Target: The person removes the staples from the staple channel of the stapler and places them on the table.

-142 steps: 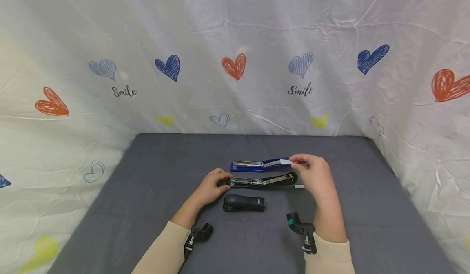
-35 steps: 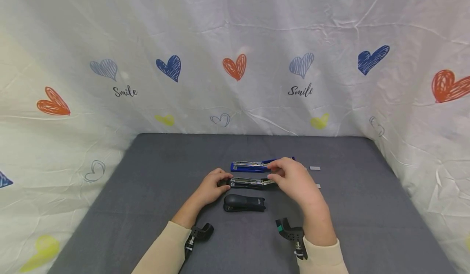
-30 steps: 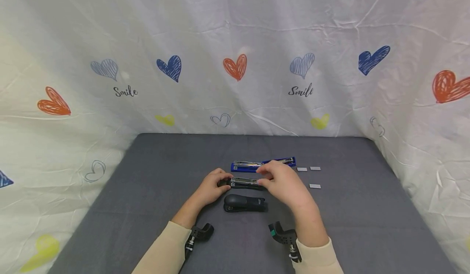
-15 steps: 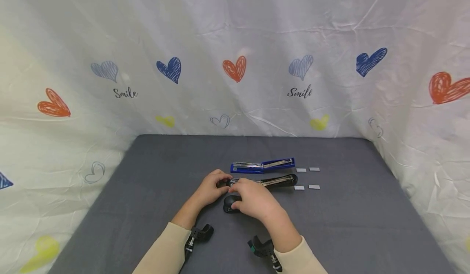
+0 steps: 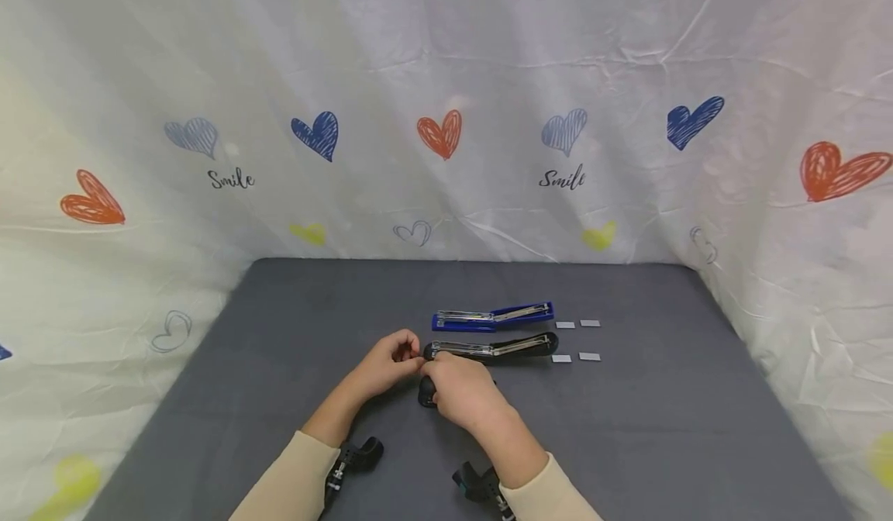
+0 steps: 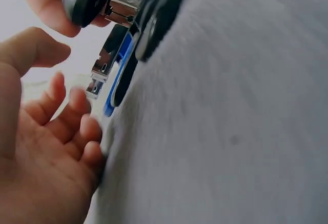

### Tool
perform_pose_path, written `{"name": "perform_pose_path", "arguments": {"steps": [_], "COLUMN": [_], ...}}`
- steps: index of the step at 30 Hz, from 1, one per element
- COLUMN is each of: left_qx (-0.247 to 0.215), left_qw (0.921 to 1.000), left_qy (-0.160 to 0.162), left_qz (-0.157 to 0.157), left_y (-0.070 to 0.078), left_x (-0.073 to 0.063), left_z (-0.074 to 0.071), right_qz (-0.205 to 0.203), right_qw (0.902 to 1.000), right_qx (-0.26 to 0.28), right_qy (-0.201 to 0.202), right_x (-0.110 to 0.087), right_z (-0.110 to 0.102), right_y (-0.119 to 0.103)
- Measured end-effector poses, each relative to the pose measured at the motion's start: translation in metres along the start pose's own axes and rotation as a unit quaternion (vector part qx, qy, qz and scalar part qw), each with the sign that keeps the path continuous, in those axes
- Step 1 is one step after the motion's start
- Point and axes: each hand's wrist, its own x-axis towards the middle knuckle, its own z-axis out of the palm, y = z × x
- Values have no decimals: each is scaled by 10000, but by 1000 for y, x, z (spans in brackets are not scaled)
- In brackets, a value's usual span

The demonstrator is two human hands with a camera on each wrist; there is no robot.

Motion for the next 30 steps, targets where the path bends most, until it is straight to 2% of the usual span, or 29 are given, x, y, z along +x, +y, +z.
{"name": "perform_pose_path", "arguments": {"steps": [3,5,8,11,16,24,30], "left_qx": [98,458,1092,1623,2031,2171,2120], "left_qw": [9979,9934,9847,9787,9748,9721,9731], "left_qy": [-632,-1031,-1304,-1117,-683,-506,-511], "left_qz": [103,196,378,568,627,726,740], "left_y": [5,8,11,14,15,13,14], "left_x": [-12,-20,-28,-31,-31,-32,-31], "left_z": [-6,-7,-4,3,13,15,16], "right_qz": [12,20,30,-4,-23,-235,-42], "right_qw": [10000,10000,10000,10000,9993,9939,9902], "right_qx": [34,40,28,-26,-131,38,813], "right_qy": [-18,-37,-40,14,345,1078,1136], "right_x": [0,0,1,1,-2,-9,-14], "right_z": [2,2,3,4,11,24,16], "right_y": [-1,-2,-2,-3,0,9,15]}}
